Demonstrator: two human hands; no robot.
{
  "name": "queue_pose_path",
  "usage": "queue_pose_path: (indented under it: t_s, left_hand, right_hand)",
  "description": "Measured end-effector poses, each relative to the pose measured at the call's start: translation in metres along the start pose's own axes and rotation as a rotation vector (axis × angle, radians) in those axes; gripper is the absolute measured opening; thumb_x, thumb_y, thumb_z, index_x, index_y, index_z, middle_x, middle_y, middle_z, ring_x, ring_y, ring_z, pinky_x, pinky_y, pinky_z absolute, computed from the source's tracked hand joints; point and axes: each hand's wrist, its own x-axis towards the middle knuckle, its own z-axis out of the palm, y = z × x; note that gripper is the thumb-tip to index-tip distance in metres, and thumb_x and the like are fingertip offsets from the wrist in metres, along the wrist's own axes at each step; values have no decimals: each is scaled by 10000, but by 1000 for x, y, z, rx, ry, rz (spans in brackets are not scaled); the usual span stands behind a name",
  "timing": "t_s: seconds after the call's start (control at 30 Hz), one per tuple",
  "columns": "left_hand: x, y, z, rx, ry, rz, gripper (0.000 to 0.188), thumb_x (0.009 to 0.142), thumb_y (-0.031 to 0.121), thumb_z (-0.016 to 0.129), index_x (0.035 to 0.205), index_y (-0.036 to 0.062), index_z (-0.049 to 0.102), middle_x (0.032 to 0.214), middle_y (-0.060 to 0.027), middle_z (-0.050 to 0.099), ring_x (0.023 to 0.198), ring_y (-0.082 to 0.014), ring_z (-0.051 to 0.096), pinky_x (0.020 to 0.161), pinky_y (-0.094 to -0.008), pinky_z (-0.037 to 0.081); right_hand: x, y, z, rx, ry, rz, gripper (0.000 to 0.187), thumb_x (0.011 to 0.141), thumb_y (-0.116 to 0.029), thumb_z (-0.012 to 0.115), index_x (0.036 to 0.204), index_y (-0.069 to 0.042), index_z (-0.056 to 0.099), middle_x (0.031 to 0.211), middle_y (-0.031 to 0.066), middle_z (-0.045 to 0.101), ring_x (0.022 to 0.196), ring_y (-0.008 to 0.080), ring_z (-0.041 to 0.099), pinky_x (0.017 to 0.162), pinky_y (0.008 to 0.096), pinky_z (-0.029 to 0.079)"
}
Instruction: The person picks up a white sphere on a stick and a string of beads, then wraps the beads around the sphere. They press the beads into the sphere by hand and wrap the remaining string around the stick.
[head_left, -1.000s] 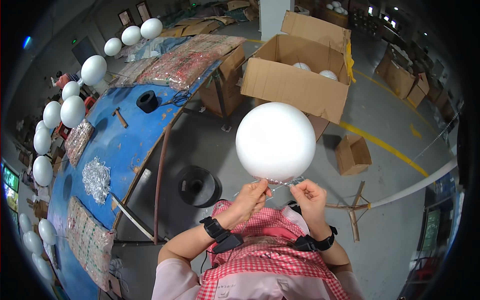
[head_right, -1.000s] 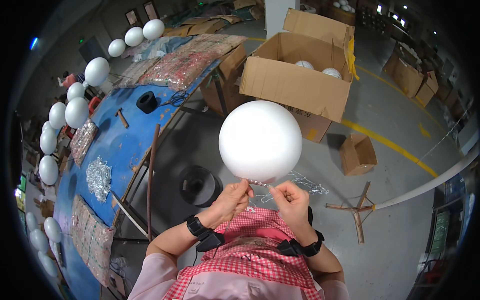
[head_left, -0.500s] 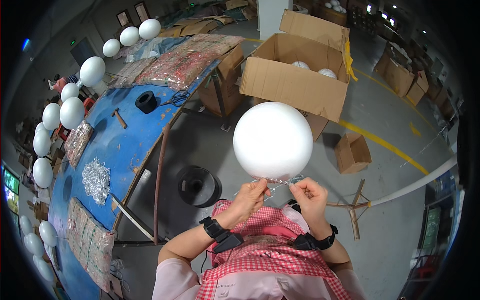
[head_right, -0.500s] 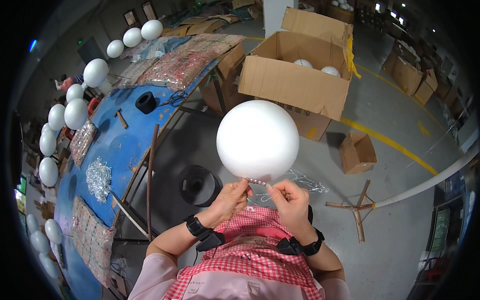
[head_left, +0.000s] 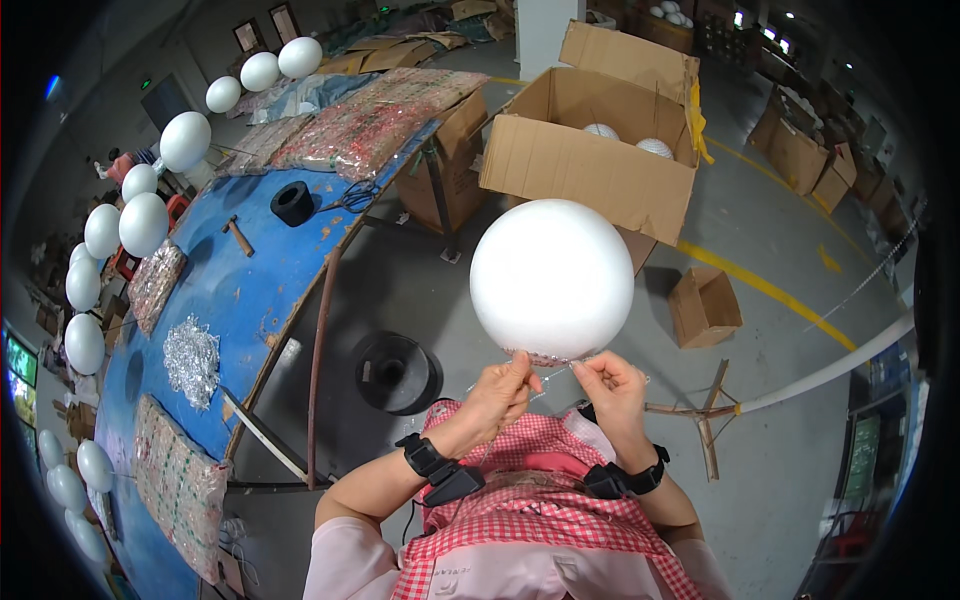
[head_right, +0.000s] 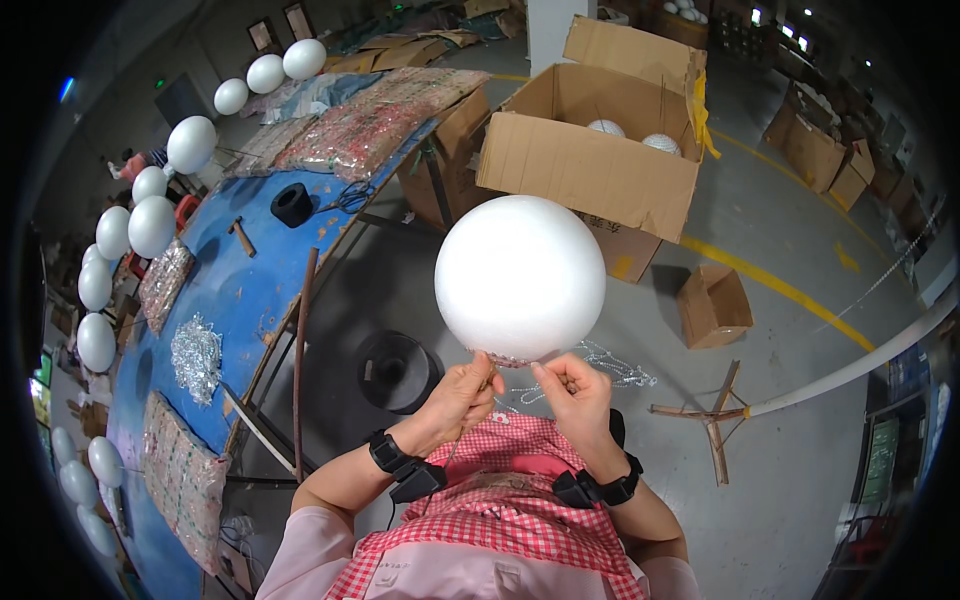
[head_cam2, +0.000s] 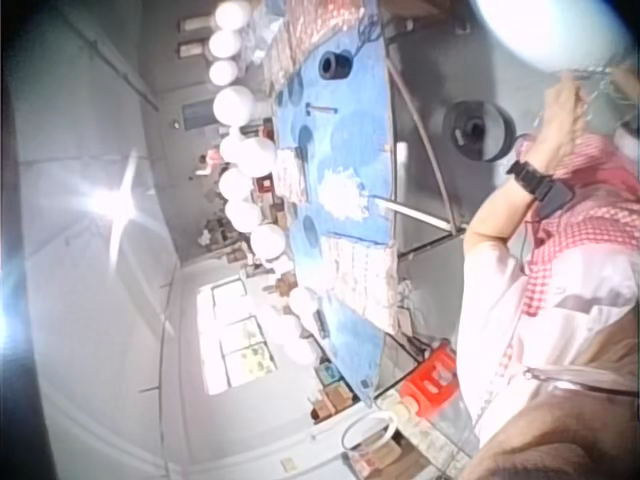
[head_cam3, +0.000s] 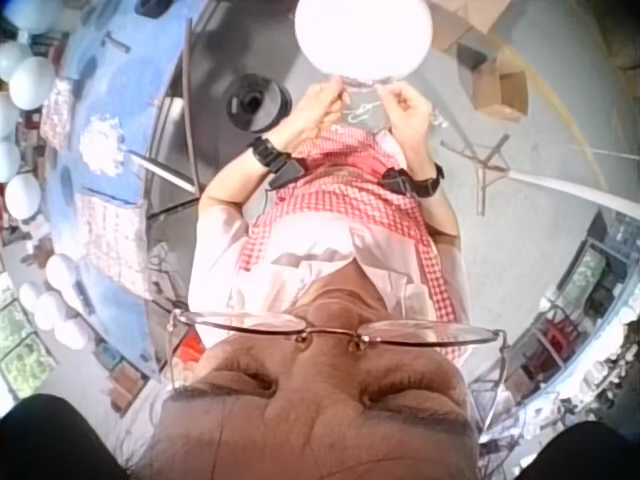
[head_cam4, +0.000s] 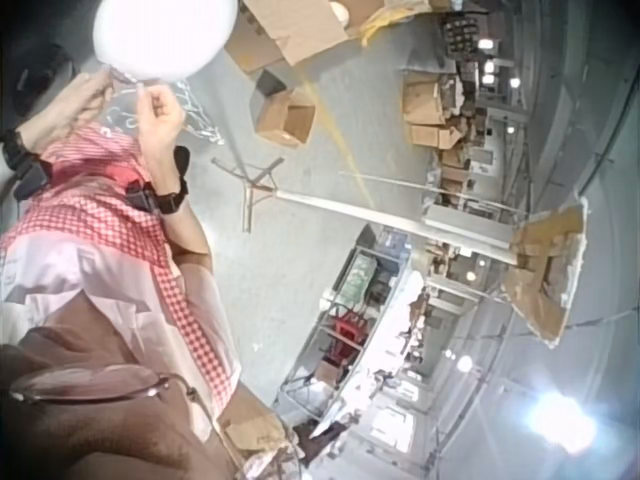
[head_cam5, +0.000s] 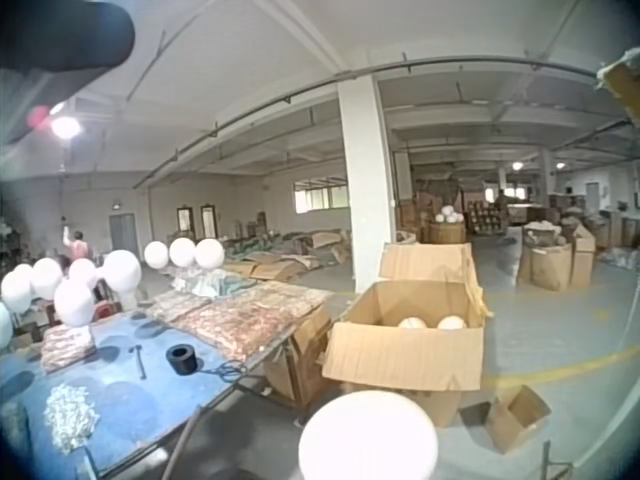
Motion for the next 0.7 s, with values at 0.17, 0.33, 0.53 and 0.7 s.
queue_pose_path:
  t_s: [0.17,0.33,0.53,0.7]
  left_hand:
    - [-2,4,0,61,-64,3,609,932,589,298,857,36,541,527,69,245,413,-49,194,366,-218,164]
    - [0,5,3,93,-101,51,639,944,589,267,986,10,534,557,62,273,454,-49,225,400,-214,184]
    - [5,1,4,175,-75,87,657,944,602,244,1026,12,522,568,54,315,471,-57,250,427,-219,201]
    - [5,1,2,232,-47,80,650,953,590,190,1038,22,495,596,33,361,492,-60,222,446,-224,185]
  right_hand:
    - [4,4,7,5,24,-53,130,862,-45,638,748,0,595,633,-71,516,566,-14,408,484,163,296]
    - [6,3,13,-204,159,-213,168,825,-52,668,700,6,572,515,-19,478,479,14,405,427,206,314]
    - [10,-4,15,-379,197,-310,176,794,-74,691,690,-14,563,508,48,501,435,74,447,419,244,344]
    - [16,9,15,-377,187,-301,166,794,-78,687,696,-17,568,510,62,503,432,96,466,422,254,352]
